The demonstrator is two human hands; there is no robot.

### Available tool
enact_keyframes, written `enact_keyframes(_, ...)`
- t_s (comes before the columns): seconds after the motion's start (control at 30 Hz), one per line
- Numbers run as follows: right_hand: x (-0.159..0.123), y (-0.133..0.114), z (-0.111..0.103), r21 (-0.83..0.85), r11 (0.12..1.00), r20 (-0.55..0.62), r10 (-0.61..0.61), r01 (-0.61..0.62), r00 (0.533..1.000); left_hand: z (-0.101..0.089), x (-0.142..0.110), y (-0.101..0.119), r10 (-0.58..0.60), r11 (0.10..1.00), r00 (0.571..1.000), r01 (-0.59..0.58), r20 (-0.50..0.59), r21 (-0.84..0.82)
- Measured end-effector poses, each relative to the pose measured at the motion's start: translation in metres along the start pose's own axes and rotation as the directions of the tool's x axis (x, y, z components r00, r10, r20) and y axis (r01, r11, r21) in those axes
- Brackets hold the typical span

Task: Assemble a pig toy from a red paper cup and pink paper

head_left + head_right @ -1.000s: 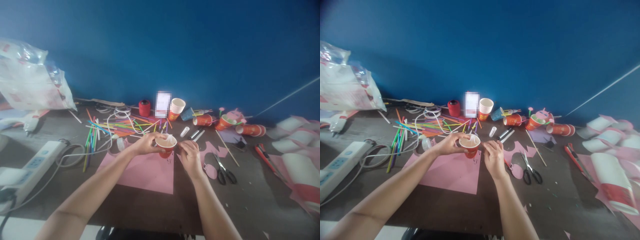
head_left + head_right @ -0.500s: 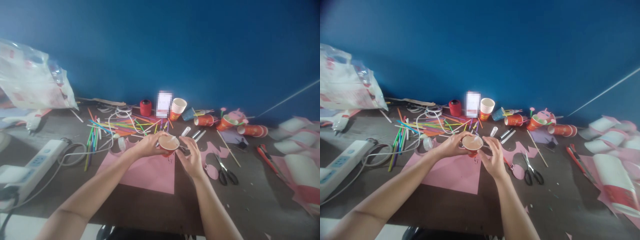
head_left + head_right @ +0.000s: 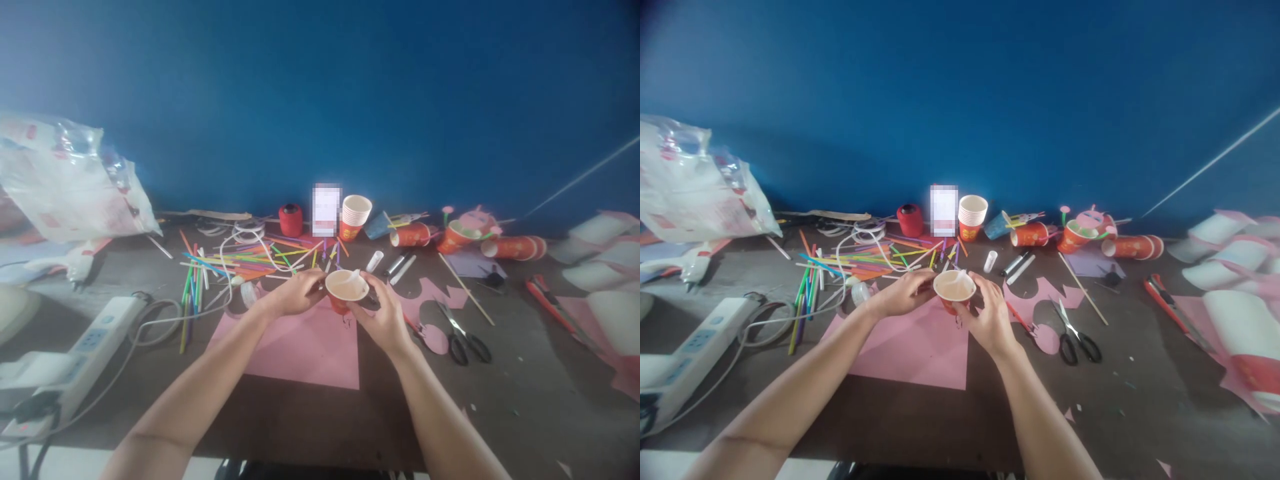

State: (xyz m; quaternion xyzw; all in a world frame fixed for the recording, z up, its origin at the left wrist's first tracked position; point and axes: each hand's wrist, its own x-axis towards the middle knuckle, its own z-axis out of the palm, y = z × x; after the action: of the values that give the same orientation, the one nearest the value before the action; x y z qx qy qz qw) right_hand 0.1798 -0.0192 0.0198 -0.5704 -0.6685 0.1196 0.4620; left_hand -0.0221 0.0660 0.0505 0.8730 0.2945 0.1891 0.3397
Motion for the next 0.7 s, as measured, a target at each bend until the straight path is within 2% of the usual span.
enact_keyframes(0.3, 0.0026, 0.0024, -0.0019, -0.086, 0.994, -0.036, -0.070, 0.066, 0.997, 0.0087, 0.0009, 0.0001, -0.062, 0.998, 0.998, 0.062, 0.011, 0.022)
enact_keyframes(0.43, 0.0018, 0.0034, -0.0015, -0.097, 0.994, -0.009, -0.060, 0.059, 0.998, 0.0066, -0.0016, 0.0027, -0.129, 0.992, 0.990, 0.129, 0.051, -0.006)
enact_keyframes(0.57, 0.0010, 0.0036, -0.0004, -0.114, 0.993, -0.003, -0.045, 0.044, 0.999, 0.0056, -0.0041, 0.0068, -0.126, 0.991, 0.988, 0.130, 0.089, -0.042)
enact_keyframes(0.7, 0.0014, 0.0015, -0.0032, -0.078, 0.997, 0.049, -0.014, 0.017, 0.999, 0.0106, -0.0029, 0.0072, -0.164, 0.986, 0.986, 0.164, 0.023, -0.008)
